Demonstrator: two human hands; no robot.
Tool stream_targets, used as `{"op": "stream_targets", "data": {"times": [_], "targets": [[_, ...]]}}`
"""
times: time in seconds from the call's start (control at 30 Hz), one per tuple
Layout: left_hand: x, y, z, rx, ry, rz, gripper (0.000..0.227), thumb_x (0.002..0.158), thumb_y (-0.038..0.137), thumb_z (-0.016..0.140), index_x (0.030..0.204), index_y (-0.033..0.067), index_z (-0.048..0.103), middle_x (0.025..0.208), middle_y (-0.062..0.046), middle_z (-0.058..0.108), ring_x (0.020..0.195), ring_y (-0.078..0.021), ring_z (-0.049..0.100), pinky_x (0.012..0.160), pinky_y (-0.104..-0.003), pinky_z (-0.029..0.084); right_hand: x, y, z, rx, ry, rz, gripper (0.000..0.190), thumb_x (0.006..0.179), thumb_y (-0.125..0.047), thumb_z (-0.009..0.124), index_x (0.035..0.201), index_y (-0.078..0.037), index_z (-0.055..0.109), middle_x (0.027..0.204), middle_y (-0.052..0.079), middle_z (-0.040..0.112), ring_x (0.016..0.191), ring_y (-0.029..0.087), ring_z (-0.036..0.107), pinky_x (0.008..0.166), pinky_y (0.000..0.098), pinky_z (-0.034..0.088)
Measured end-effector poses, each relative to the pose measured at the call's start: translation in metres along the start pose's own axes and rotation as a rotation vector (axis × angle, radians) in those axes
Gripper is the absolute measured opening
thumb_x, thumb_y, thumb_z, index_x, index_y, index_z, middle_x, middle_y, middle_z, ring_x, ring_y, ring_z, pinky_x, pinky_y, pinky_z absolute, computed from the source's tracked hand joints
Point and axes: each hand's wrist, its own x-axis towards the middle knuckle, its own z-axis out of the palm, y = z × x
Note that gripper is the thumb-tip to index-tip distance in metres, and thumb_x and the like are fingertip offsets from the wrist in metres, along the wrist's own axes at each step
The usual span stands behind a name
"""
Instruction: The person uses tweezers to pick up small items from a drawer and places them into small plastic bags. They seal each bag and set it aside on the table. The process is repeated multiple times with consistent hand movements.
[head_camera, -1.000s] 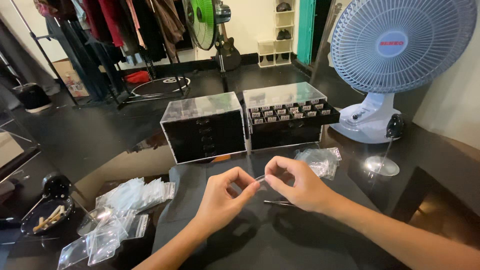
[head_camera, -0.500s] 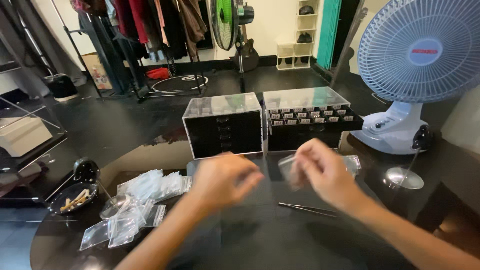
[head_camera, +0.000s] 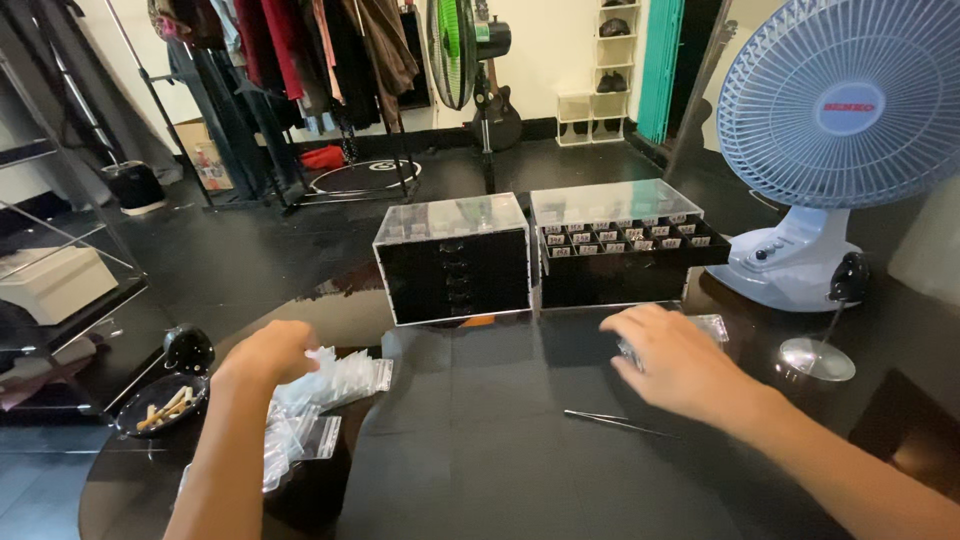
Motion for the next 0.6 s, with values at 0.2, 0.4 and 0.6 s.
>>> {"op": "stream_targets", "data": {"times": [0.2,0.4,0.6], "targets": [[-0.059,0.032,-0.040,-0.072,0.020,-0.035,0.032,0.099,0.036,0.081,0.127,0.0236,0.091,0.119,-0.010,0.091,0.092,-0.0288,0.092,0.090,-0.047,0.068,-0.006,-0.007,0.012,0.133,0.036,-0.101,0.034,0.102,-0.029,0.071,0.134,-0.016,0.072,0.127,0.004,0.080,0.132,0.025,0.071,0.112,0.0429,0.056],[-0.044,0.029,-0.033,-0.031,0.107,0.002,0.034,0.092,0.042,0.090,0.121,0.0263,0.095,0.122,-0.010,0.092,0.118,-0.0375,0.086,0.100,-0.051,0.067,-0.004,-0.007,0.010,0.177,0.074,-0.105,0.028,0.102,-0.024,0.071,0.129,-0.017,0.075,0.118,0.001,0.082,0.126,0.022,0.074,0.109,0.0411,0.056],[-0.044,0.050,-0.035,0.141,0.406,0.081,0.033,0.099,0.052,0.066,0.102,0.0334,0.093,0.100,-0.006,0.090,0.103,-0.0368,0.087,0.089,-0.052,0.068,0.001,-0.010,0.023,0.266,0.321,-0.229,0.017,0.096,-0.018,0.077,0.113,-0.015,0.077,0.100,0.006,0.080,0.107,0.029,0.076,0.094,0.0447,0.061]]}}
